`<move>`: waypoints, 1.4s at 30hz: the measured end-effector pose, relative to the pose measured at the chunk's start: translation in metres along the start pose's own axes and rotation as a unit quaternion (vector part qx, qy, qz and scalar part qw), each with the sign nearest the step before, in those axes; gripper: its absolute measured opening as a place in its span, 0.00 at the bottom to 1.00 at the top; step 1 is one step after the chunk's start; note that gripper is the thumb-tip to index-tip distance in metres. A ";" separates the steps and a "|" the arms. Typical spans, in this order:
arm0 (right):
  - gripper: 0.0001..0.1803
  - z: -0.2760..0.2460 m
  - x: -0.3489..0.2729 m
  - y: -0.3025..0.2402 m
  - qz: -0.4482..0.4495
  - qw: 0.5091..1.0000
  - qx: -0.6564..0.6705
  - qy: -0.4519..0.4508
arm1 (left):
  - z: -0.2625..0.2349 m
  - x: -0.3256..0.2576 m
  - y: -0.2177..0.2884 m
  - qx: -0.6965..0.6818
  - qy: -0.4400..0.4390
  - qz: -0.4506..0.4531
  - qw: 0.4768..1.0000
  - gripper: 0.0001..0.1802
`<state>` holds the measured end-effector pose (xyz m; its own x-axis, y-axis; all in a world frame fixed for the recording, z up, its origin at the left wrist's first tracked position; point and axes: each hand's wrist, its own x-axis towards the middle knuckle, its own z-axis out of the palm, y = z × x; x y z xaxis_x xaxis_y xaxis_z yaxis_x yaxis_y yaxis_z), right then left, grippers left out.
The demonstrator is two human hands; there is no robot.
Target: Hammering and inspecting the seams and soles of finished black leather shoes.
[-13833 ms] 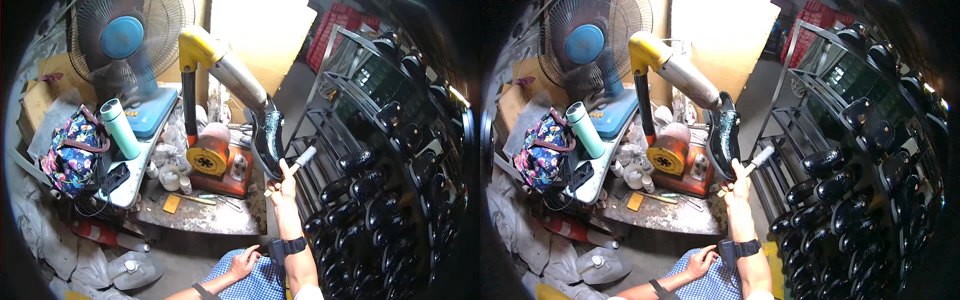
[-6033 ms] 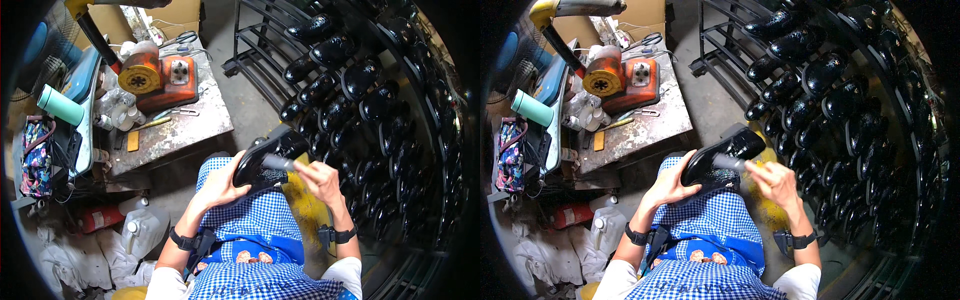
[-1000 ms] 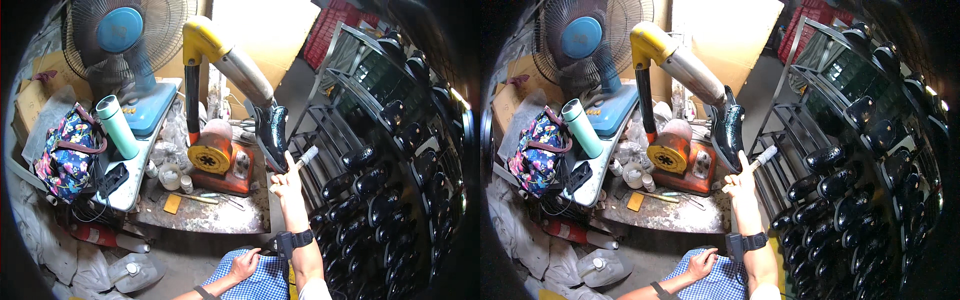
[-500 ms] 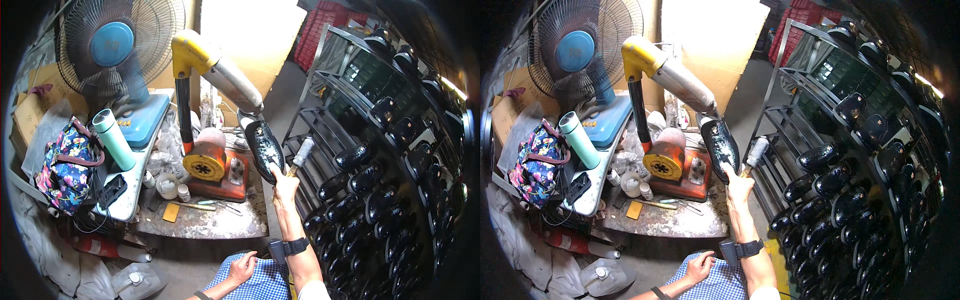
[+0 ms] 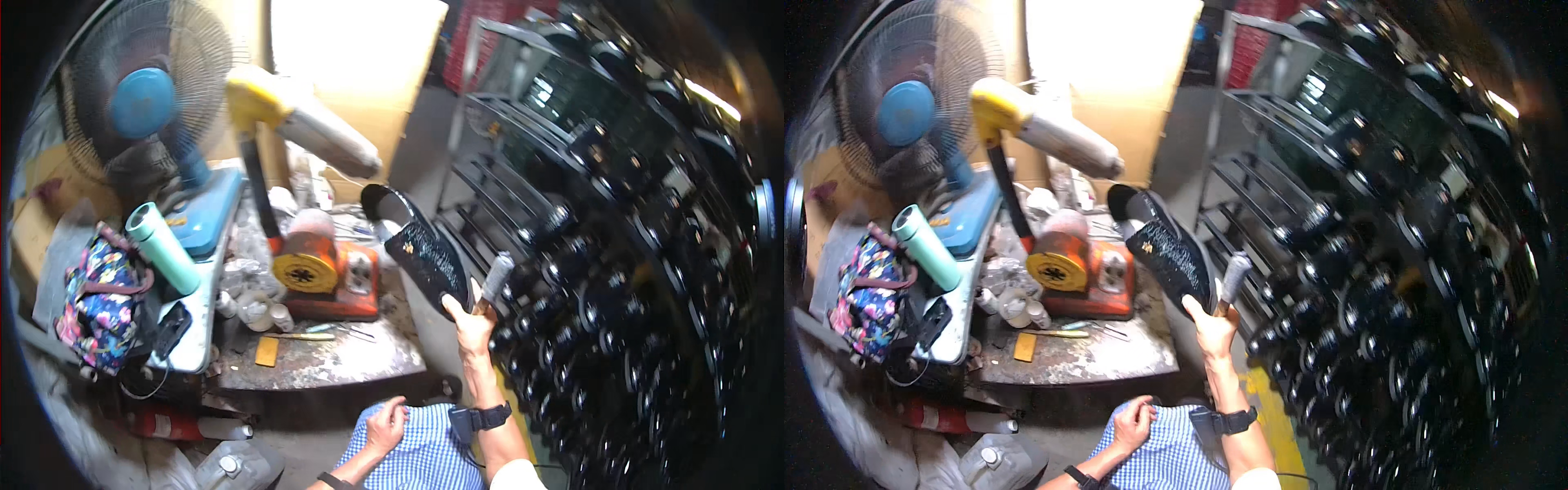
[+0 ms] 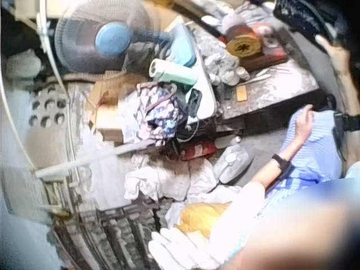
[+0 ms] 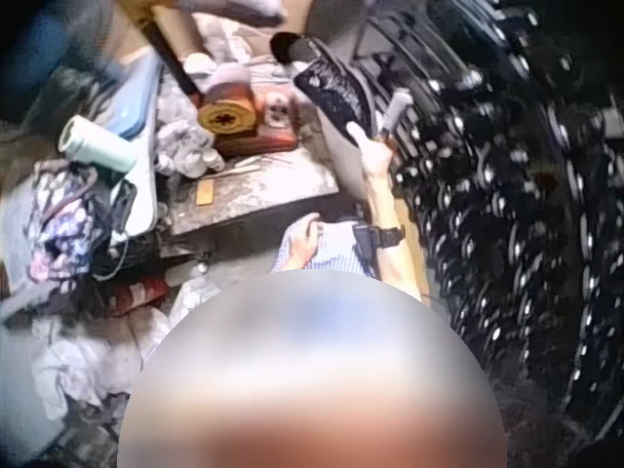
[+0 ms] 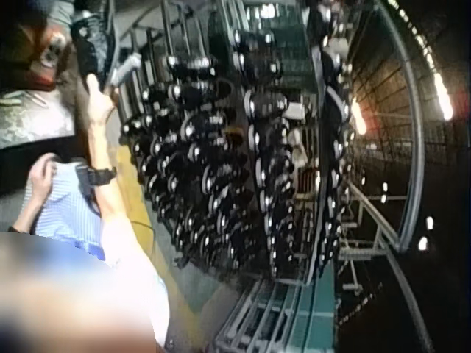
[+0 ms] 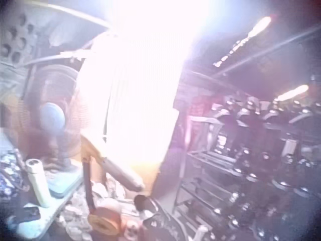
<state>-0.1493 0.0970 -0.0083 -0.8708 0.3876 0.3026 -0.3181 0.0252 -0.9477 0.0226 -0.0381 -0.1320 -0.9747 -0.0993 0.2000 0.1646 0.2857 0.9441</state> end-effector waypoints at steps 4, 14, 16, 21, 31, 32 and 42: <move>0.35 -0.126 -0.061 0.016 0.182 0.977 0.104 -0.030 | 0.000 0.008 0.004 -0.014 0.013 -0.009 1.000 0.10; 0.18 -0.381 -0.308 -0.019 0.231 0.877 0.168 0.385 | 0.015 -0.001 0.002 -0.072 -0.040 -0.055 0.995 0.11; 0.21 -0.404 -0.326 -0.006 0.249 0.780 0.205 0.537 | 0.018 -0.004 0.002 -0.071 -0.057 -0.050 0.995 0.12; 0.20 -0.457 -0.295 0.025 0.198 0.746 0.186 0.608 | 0.027 -0.010 0.006 -0.049 -0.062 -0.051 0.996 0.12; 0.27 -0.497 -0.160 0.084 0.270 0.827 0.051 0.491 | 0.046 -0.008 0.012 0.025 -0.063 -0.023 0.997 0.11; 0.24 -0.493 -0.161 0.085 0.222 0.808 0.039 0.544 | 0.047 -0.008 0.013 0.027 -0.063 -0.022 0.997 0.11; 0.32 -0.583 -0.199 0.064 0.198 0.586 0.098 0.780 | 0.061 -0.003 0.017 0.069 -0.085 -0.020 0.994 0.10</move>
<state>0.2226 0.5586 -0.1884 0.4617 0.7016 -0.5428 -0.3766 -0.3990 -0.8361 0.0192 0.0248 -0.1328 -0.9934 0.0464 0.1050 0.1148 0.4146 0.9027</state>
